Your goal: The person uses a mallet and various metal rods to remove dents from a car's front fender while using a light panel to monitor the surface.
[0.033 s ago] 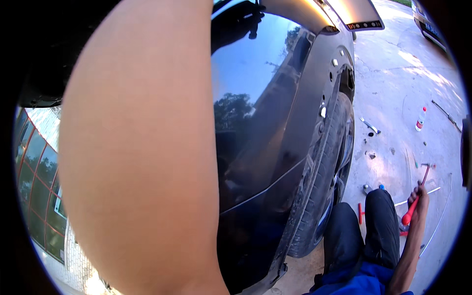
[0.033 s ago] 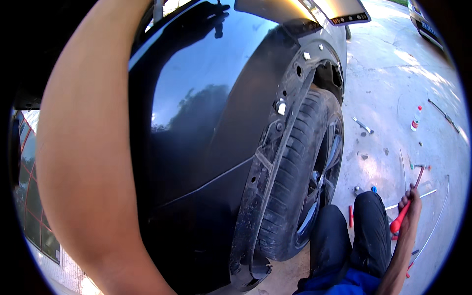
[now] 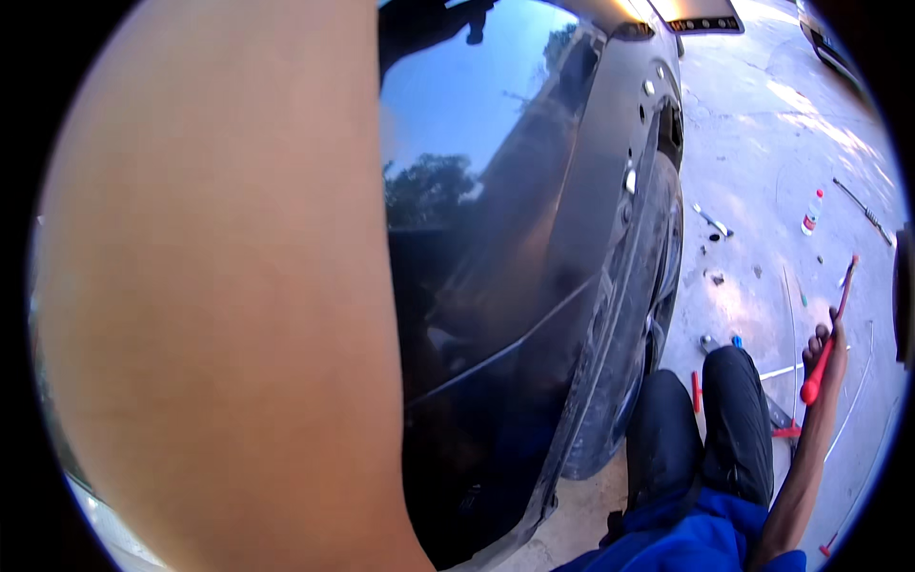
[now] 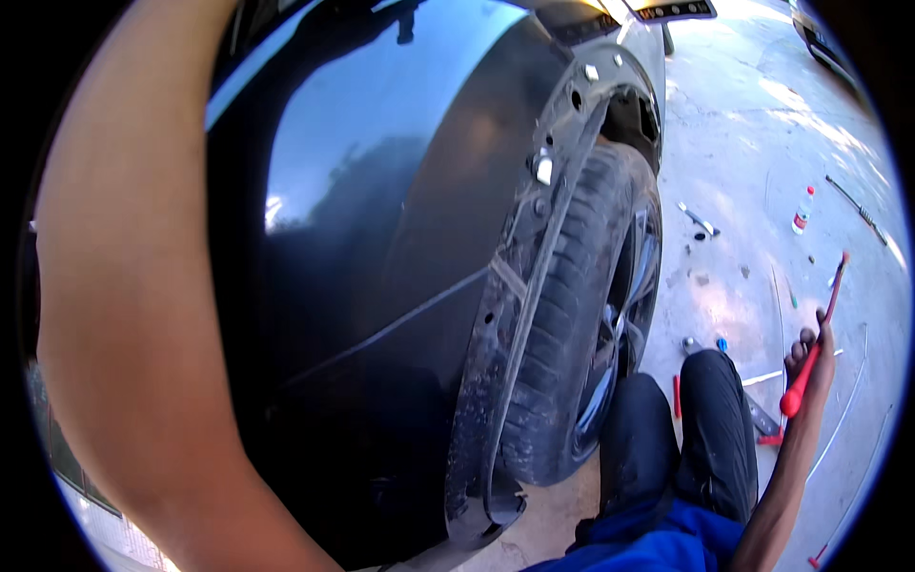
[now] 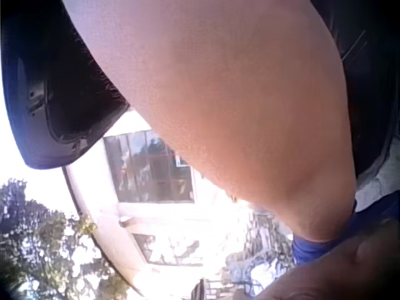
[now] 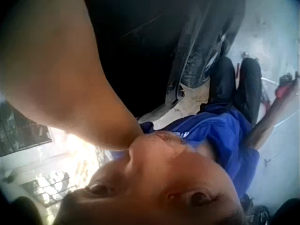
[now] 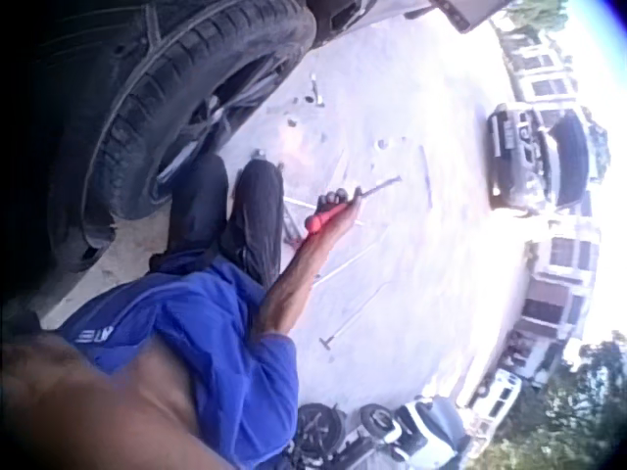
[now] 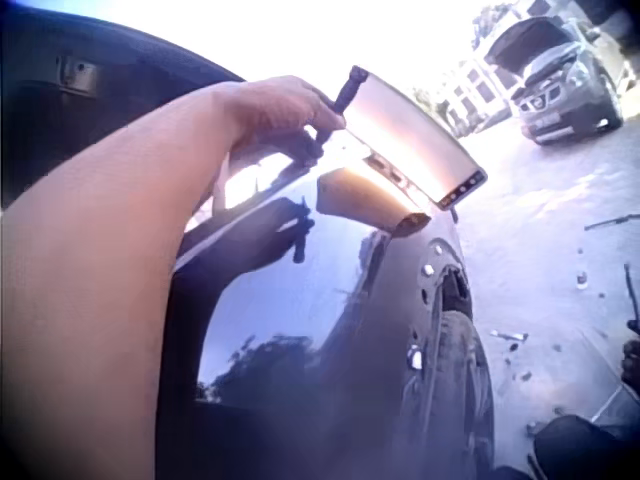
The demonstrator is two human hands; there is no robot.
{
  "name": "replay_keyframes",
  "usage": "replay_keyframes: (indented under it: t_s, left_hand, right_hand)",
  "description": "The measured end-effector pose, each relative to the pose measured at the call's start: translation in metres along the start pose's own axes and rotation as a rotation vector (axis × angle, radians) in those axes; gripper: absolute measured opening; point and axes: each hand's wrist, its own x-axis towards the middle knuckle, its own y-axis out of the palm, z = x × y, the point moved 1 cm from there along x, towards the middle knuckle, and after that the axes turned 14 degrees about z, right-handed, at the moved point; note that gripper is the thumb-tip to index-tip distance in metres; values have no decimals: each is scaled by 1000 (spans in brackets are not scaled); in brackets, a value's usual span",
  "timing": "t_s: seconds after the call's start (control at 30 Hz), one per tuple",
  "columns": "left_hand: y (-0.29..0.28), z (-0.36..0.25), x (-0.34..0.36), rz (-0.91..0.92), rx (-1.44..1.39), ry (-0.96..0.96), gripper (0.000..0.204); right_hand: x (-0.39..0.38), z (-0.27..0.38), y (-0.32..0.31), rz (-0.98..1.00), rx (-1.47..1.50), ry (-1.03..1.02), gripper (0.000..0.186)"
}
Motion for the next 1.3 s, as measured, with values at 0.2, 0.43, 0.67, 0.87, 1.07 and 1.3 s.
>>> replay_keyframes:
  t_s: [0.2,0.43,0.67,0.87,1.07,1.3]
  left_hand:
    - [38,2,-34,64,48,-93,9]
    - [54,3,-44,27,-481,-65,5]
    - [24,9,-83,-114,-422,86,21]
    - [16,14,-123,-108,-401,32,20]
    - [19,22,-120,-79,-404,36,19]
    - [19,20,-119,-79,-413,35,18]
  right_hand:
    - [-33,-48,-32,-63,-419,276,28]
    - [-55,39,115,164,-173,-183,37]
    - [-43,70,123,196,-671,-582,31]
    - [-49,104,213,245,-571,-755,50]
    - [-58,111,235,336,-464,-731,49]
    - [-65,115,248,458,-680,-586,54]
